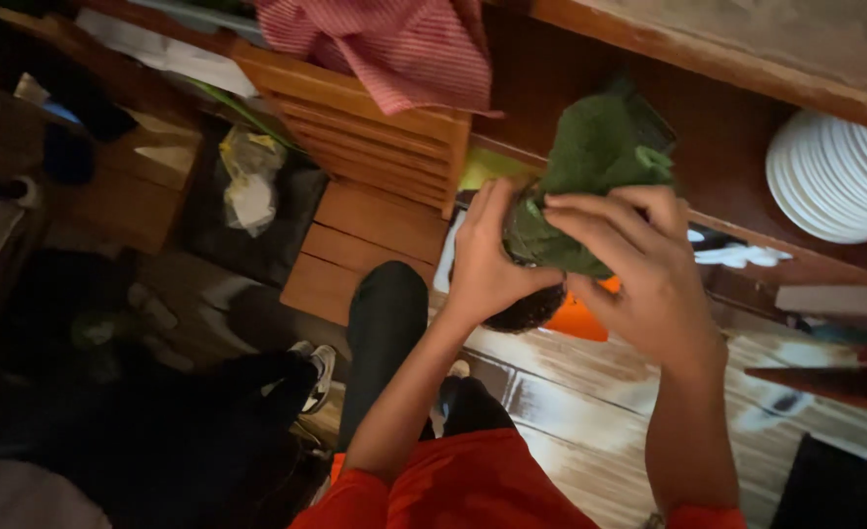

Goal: Polishing and cleaning various drinking glasses with a green cloth.

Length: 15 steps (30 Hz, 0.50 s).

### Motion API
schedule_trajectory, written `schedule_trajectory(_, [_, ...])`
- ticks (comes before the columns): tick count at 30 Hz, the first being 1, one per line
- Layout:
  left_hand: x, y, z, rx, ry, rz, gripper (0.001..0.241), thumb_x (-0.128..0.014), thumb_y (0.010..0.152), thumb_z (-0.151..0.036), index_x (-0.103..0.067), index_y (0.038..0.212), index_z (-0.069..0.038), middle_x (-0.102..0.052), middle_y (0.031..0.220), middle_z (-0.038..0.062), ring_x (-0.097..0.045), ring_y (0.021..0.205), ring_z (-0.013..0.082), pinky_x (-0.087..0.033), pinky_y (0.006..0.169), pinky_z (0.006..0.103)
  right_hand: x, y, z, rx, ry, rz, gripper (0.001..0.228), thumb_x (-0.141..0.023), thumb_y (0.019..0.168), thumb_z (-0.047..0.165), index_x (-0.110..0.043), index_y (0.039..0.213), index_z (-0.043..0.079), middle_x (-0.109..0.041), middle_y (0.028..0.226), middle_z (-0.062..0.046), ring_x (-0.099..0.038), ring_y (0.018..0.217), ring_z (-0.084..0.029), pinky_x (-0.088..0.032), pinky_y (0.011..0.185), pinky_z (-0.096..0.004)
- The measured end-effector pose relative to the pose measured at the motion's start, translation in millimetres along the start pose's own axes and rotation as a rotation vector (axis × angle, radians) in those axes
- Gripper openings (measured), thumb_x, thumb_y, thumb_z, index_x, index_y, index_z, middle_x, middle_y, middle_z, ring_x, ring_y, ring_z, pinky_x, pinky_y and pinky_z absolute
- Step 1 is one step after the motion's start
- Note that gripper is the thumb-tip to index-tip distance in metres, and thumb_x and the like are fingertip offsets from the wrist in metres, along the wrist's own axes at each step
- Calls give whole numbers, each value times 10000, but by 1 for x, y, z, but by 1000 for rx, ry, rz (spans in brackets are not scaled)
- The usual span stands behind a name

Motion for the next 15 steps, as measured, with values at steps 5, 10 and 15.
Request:
schedule_trajectory(5, [42,28,31,-12,-113,-7,807,-936,567,-186,-558,1260,-15,-610,1145,170,-641,1100,363,-526,977,409,-27,34,-10,-45,210,-125,523,-639,826,-43,-612,1342,41,-592,1440,-141,-549,1310,-332,-424,1142,-425])
schedule_trajectory(10, [86,59,63,-55,-241,25,868,-913,566,-157,-547,1338,-6,-609,1186,157,-648,1144,308,-526,1020,367,-67,85,-18,-94,362,-270,528,-714,920,80,-539,1418,66,-533,1470,-132,-542,1344,-292,-431,1168,-384])
schedule_trajectory(15, [130,96,89,25,-244,51,824,-925,575,-159,-550,1295,-18,-597,1152,152,-645,1091,313,-542,987,366,-97,153,-11,-138,311,-81,625,-767,801,52,-588,1399,62,-563,1370,-158,-561,1304,-338,-453,1116,-433])
Point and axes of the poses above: each hand's wrist, its own y-axis towards the middle knuckle, its own x-axis out of the back of the hand, z = x × y, the point moved 5 cm from there along y, towards the middle knuckle
